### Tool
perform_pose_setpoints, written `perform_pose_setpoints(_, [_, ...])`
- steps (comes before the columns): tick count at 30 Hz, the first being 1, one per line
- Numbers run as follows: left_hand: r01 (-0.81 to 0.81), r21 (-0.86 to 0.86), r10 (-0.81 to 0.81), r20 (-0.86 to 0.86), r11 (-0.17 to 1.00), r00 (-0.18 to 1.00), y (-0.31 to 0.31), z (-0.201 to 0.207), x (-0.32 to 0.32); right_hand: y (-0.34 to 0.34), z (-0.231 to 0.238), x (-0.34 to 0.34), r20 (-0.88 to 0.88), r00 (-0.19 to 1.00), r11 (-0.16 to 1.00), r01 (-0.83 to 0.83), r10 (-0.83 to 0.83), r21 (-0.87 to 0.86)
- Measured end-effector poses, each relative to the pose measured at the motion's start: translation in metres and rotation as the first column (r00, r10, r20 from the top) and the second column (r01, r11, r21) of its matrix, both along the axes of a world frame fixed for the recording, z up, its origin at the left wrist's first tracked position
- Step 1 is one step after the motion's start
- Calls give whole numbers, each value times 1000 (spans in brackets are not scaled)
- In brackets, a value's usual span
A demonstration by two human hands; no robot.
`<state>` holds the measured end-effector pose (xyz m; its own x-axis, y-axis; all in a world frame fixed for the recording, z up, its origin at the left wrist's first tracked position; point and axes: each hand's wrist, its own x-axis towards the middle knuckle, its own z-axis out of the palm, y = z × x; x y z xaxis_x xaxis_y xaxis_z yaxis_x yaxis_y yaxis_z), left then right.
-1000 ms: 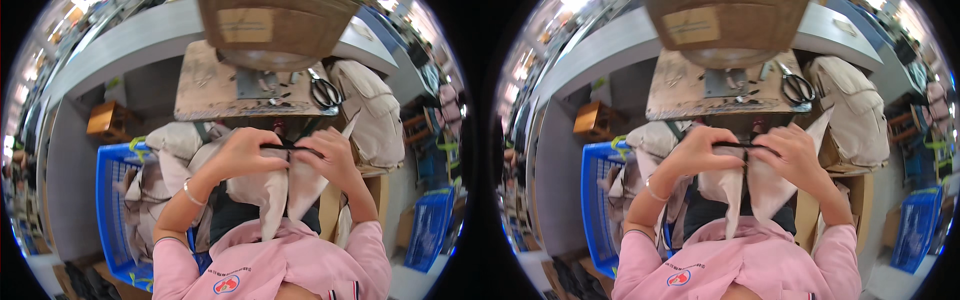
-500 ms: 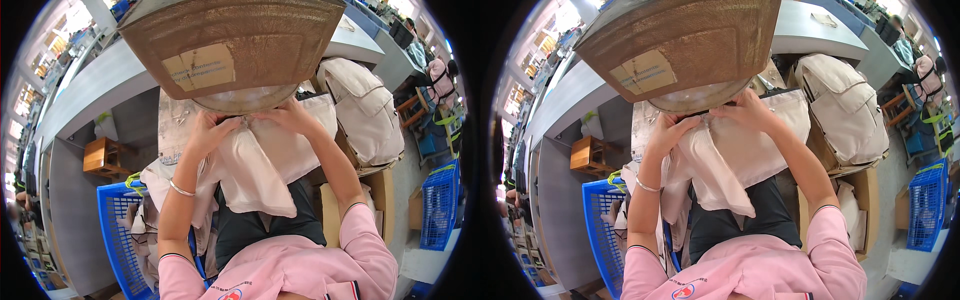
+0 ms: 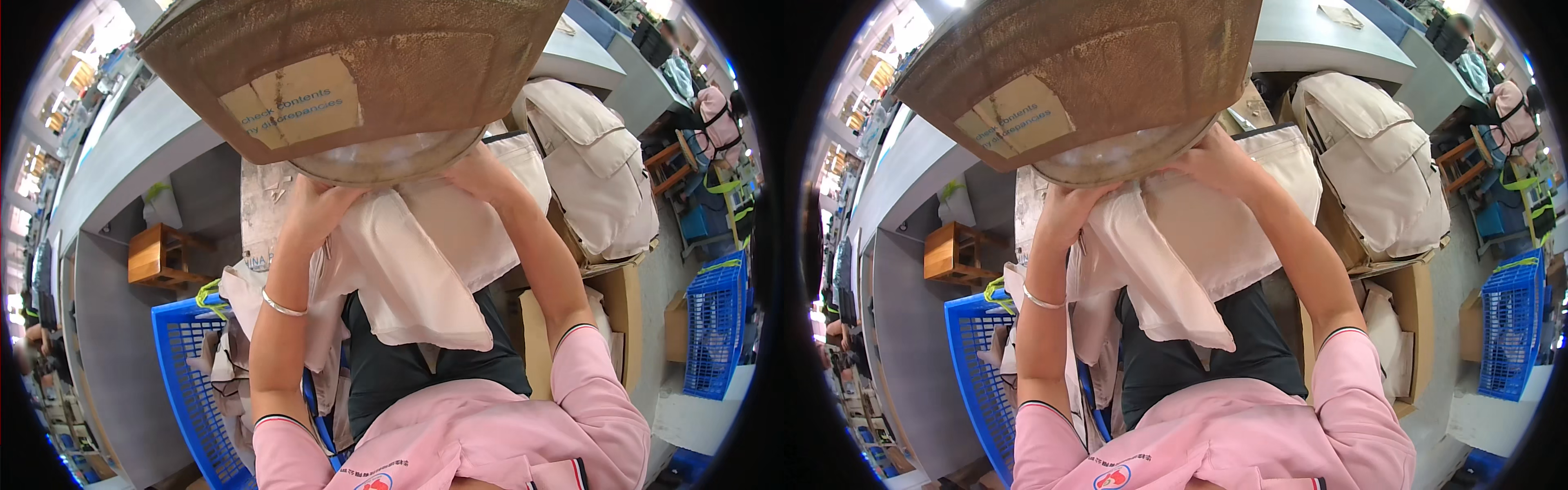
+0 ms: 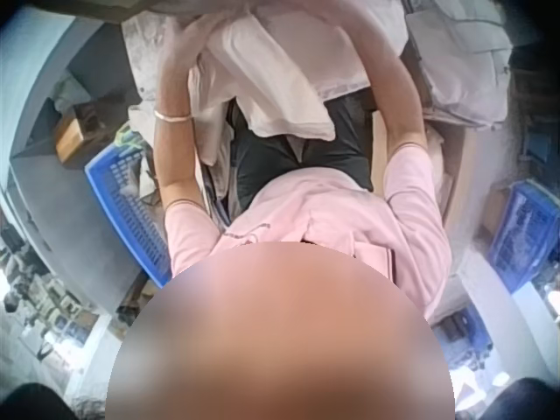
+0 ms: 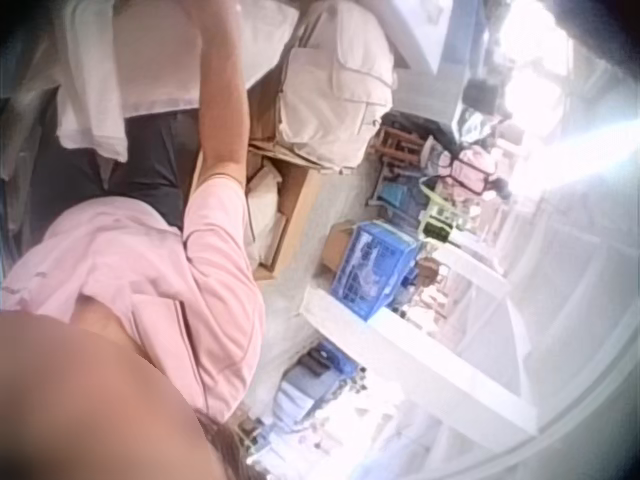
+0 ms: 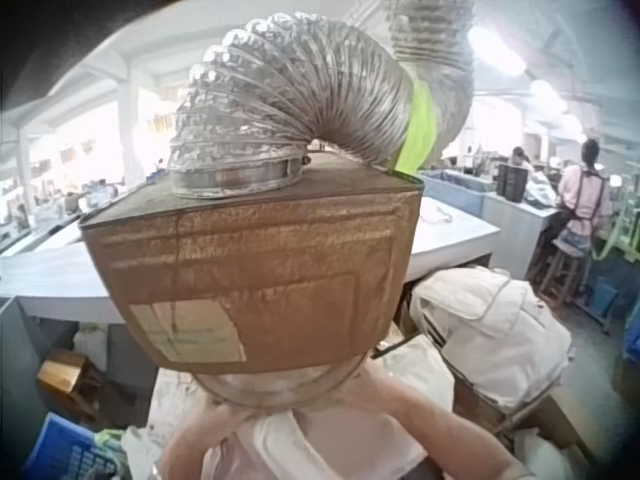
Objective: Checking and aligning the edges of cream-colored textile components at an industrial workstation.
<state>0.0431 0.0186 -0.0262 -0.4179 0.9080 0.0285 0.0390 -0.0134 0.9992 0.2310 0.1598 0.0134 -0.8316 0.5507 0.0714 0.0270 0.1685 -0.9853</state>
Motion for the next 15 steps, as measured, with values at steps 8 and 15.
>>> perform_pose_setpoints(8, [-88,157,104,-92,984,990,0,-4,14,-4,-23,3,-156,984,939,130,-83,317])
perform_pose_setpoints(15, [-219,132,223,-17,967,975,-43,1,-13,16,2,78,-5,966,749,202,-257,631])
